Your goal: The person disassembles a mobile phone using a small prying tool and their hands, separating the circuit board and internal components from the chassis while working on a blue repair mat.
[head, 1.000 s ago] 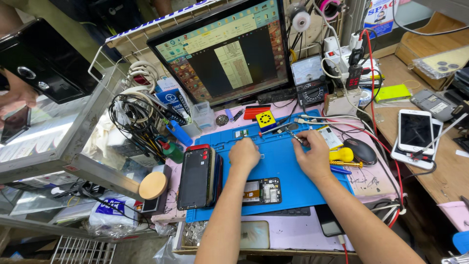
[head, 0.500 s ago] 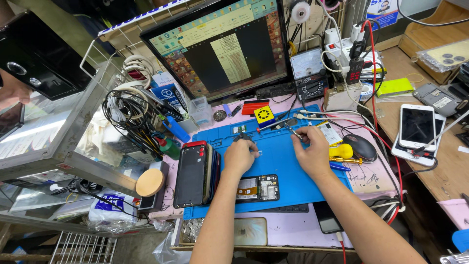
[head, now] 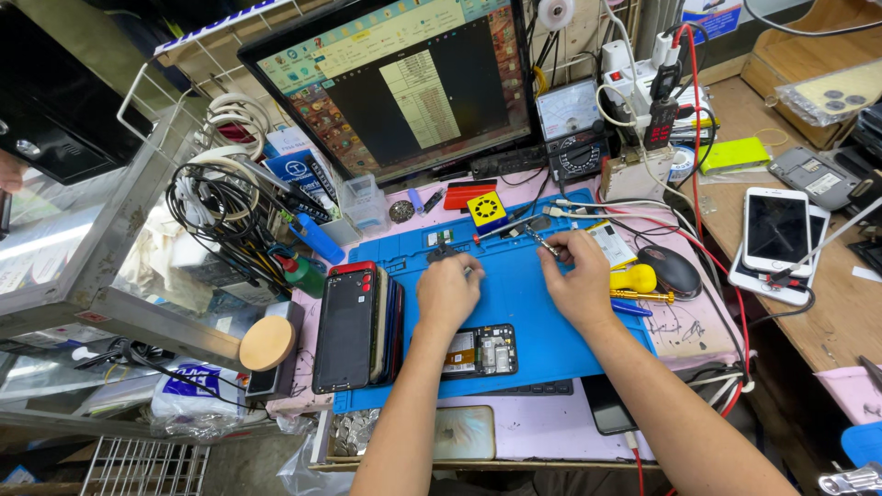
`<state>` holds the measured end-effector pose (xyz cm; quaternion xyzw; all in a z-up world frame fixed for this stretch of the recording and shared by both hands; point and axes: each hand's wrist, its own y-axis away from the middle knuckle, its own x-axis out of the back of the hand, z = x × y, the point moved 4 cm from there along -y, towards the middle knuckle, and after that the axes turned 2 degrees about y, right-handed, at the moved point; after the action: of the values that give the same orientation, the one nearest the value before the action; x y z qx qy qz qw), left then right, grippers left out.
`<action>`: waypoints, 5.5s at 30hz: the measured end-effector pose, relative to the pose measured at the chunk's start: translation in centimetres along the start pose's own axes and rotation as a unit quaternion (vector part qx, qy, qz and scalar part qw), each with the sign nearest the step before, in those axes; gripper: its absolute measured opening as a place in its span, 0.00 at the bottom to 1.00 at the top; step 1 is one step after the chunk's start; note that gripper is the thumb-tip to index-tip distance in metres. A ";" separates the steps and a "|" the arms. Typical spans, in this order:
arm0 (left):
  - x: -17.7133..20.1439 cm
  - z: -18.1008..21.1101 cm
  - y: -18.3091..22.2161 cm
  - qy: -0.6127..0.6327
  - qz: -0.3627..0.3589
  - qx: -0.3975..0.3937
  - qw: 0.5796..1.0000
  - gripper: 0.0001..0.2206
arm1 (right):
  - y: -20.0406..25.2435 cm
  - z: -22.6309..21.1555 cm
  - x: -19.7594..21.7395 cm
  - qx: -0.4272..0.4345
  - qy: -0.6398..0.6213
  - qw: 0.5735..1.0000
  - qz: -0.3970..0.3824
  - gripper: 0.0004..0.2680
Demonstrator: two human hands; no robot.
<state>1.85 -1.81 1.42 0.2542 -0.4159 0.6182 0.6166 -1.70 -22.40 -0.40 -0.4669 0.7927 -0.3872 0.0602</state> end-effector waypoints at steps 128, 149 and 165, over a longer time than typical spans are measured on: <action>-7.5 -4.0 3.3 0.844 -0.225 0.185 0.450 0.26 | 0.9 2.4 -0.1 -0.075 -0.121 0.990 0.012 0.12; -5.5 -4.8 7.0 0.904 -0.124 0.098 0.397 0.16 | 6.2 0.2 0.3 -0.328 -0.271 0.887 -0.180 0.15; -5.1 -4.4 7.4 0.837 -0.096 0.118 0.525 0.17 | 6.7 0.1 0.5 -0.286 -0.268 0.896 -0.208 0.14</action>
<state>-3.93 -0.24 -6.60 -0.2715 0.3955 0.5271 0.7015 -6.56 -21.07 -4.81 -0.7041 0.7081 -0.0078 0.0523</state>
